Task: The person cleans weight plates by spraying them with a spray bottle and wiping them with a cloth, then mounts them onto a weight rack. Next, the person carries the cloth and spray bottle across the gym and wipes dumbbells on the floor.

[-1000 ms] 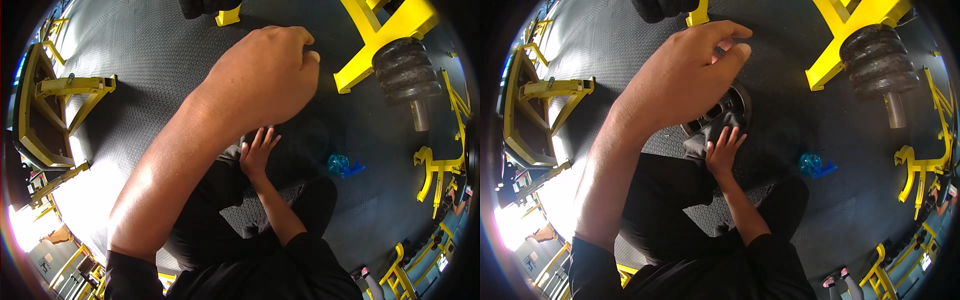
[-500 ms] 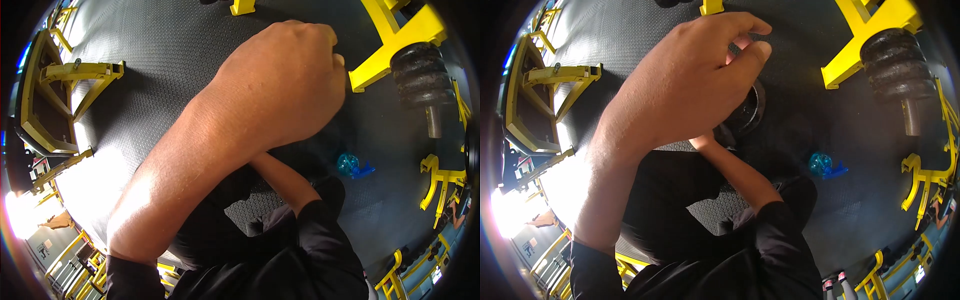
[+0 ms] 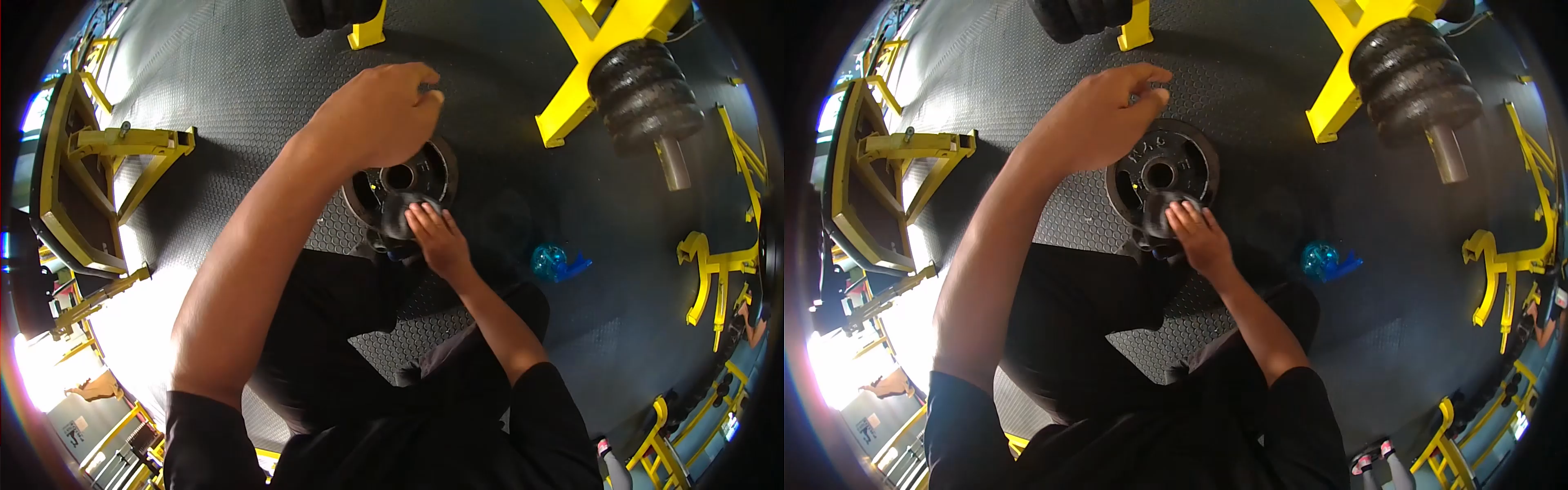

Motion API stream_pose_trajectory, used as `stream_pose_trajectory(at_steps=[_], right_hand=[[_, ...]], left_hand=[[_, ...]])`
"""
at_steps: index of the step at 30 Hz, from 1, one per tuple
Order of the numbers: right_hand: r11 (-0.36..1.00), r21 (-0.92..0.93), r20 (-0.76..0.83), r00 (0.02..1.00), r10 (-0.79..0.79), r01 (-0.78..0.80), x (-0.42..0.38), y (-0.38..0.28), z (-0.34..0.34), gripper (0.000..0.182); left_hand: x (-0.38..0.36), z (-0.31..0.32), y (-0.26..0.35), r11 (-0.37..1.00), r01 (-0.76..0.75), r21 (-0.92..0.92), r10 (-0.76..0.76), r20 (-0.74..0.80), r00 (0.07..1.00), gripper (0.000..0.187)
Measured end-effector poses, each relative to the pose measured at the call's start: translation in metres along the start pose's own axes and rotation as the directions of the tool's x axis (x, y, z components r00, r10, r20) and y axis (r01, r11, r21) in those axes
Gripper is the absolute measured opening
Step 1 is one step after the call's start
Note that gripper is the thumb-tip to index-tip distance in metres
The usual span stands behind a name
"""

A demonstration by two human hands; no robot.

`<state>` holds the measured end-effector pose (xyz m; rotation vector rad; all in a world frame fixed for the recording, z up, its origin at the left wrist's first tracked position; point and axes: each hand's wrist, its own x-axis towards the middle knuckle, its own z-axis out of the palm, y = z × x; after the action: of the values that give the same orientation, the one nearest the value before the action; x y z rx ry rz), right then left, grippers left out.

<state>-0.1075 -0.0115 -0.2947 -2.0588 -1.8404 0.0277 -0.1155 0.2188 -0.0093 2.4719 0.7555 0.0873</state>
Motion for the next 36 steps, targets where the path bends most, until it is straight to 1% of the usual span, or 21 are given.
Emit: stream_pose_trajectory(at_steps=[1,3,4,5,7,8,9,11,12,13,14,15,16,17,18,20,25,27,31,35,36], right_hand=[[1.000,-0.002,-0.006,1.000,0.007,-0.007,-0.007,0.011,-0.007,0.047],[0.983,0.139,0.027,0.992,0.120,-0.122,-0.013,0.035,-0.021,0.043],[0.943,0.279,-0.055,0.977,0.206,-0.183,-0.016,0.044,-0.022,0.038],[0.942,0.278,-0.070,0.974,0.215,-0.188,-0.017,0.046,-0.028,0.038],[0.755,0.513,-0.231,0.781,0.581,-0.409,-0.020,0.044,-0.050,0.033],[0.741,0.445,-0.250,0.725,0.642,-0.503,-0.026,0.039,-0.063,0.032],[0.737,0.452,-0.267,0.711,0.650,-0.503,-0.034,0.035,-0.078,0.032],[0.110,0.930,0.099,0.527,0.844,-0.351,-0.052,0.032,-0.110,0.033],[0.109,0.934,0.089,0.516,0.852,-0.340,-0.060,0.033,-0.123,0.033],[-0.102,0.994,0.055,0.595,0.802,0.046,-0.069,0.034,-0.134,0.038],[-0.325,0.855,-0.018,0.650,0.760,0.404,-0.075,0.035,-0.148,0.043],[-0.275,0.890,-0.005,0.612,0.791,0.363,-0.080,0.038,-0.169,0.053],[-0.295,0.823,-0.128,0.665,0.735,0.485,-0.091,0.052,-0.173,0.053],[-0.323,0.739,-0.262,0.694,0.670,0.591,-0.099,0.064,-0.175,0.054],[-0.315,0.733,-0.273,0.685,0.676,0.603,-0.101,0.068,-0.180,0.054],[-0.430,0.592,-0.117,0.600,0.791,0.682,-0.106,0.073,-0.190,0.053],[-0.582,0.371,-0.079,0.649,0.757,0.724,-0.113,0.074,-0.170,0.058],[-0.788,0.282,-0.124,0.835,0.536,0.548,-0.112,0.076,-0.166,0.062],[-0.802,0.302,-0.111,0.855,0.507,0.515,-0.111,0.063,-0.139,0.057],[-0.823,0.338,-0.070,0.884,0.461,0.456,-0.103,0.063,-0.147,0.045],[-0.817,0.386,0.037,0.878,0.477,0.428,-0.109,0.066,-0.139,0.038]], left_hand=[[0.000,0.003,-0.001,0.998,0.068,0.004,-0.068,0.066,0.995,0.042],[0.002,0.023,-0.017,0.998,0.038,0.052,-0.042,0.092,0.995,0.040],[0.002,0.035,-0.024,0.995,0.018,0.100,-0.030,0.119,0.992,0.039],[0.003,0.046,-0.030,0.984,0.055,0.170,-0.098,0.256,0.962,0.042],[0.004,0.070,-0.033,0.925,0.096,0.369,-0.283,0.496,0.821,0.049],[-0.002,0.083,-0.034,0.867,0.094,0.489,-0.402,0.576,0.712,0.054],[-0.015,0.100,-0.040,0.803,0.006,0.596,-0.431,0.574,0.697,0.059],[-0.050,0.134,-0.063,0.620,-0.242,0.747,-0.410,0.571,0.711,0.068],[-0.065,0.148,-0.081,0.492,-0.382,0.782,-0.358,0.582,0.730,0.072],[-0.076,0.158,-0.102,0.479,-0.394,0.785,-0.353,0.583,0.732,0.072],[-0.086,0.164,-0.124,0.452,-0.449,0.771,-0.178,0.571,0.802,0.070],[-0.093,0.168,-0.142,0.416,-0.500,0.759,0.005,0.549,0.836,0.068],[-0.093,0.172,-0.153,0.403,-0.511,0.759,0.011,0.554,0.832,0.068],[-0.090,0.175,-0.161,0.466,-0.582,0.666,0.016,0.652,0.758,0.060],[-0.086,0.178,-0.170,0.526,-0.638,0.562,0.027,0.739,0.673,0.054],[-0.084,0.185,-0.189,0.572,-0.623,0.533,0.043,0.739,0.672,0.049],[-0.083,0.184,-0.181,0.665,-0.584,0.465,0.053,0.751,0.658,0.046],[-0.079,0.186,-0.170,0.648,-0.624,0.438,0.071,0.780,0.622,0.047],[-0.082,0.180,-0.131,0.650,-0.676,0.348,0.110,0.837,0.536,0.049],[-0.078,0.173,-0.059,0.782,-0.533,0.324,0.155,0.727,0.669,0.050],[-0.076,0.171,-0.040,0.811,-0.507,0.294,0.201,0.673,0.712,0.049]])
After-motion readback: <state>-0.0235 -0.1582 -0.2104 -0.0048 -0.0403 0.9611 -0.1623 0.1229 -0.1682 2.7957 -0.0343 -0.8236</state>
